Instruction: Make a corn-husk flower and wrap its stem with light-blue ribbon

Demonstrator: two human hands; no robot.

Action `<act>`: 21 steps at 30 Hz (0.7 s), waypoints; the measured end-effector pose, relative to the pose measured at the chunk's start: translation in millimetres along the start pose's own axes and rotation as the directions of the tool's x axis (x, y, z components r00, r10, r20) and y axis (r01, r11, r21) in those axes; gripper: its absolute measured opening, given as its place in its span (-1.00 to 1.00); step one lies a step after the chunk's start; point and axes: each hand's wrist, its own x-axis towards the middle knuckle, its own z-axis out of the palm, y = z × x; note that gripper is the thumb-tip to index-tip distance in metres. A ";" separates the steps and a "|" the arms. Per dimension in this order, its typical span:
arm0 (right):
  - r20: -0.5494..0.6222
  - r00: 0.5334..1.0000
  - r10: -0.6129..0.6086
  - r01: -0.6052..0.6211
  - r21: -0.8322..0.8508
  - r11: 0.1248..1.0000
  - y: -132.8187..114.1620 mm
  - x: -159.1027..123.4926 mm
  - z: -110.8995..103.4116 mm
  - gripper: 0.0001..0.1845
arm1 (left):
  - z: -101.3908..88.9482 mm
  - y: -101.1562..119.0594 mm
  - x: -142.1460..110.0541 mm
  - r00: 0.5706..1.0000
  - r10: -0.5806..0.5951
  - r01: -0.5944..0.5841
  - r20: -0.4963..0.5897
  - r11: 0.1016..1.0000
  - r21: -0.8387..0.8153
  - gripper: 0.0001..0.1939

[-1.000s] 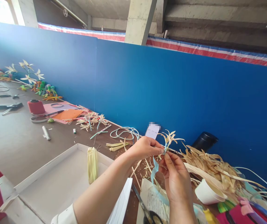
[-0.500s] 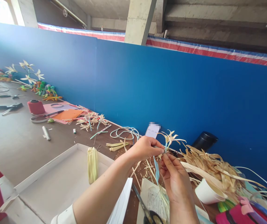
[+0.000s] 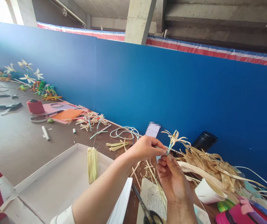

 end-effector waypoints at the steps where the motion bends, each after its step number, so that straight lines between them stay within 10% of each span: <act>1: -0.007 1.000 -0.001 0.001 0.001 1.000 0.0 0.0 -0.3 -0.79 | -0.1 -0.2 0.2 1.000 0.000 0.000 -0.004 1.000 0.007 -0.68; 21: 0.080 0.995 0.051 -0.063 0.155 0.986 2.0 -7.9 8.9 -0.77 | -3.3 6.8 -6.1 0.994 -0.046 0.066 0.104 0.979 -0.191 -0.72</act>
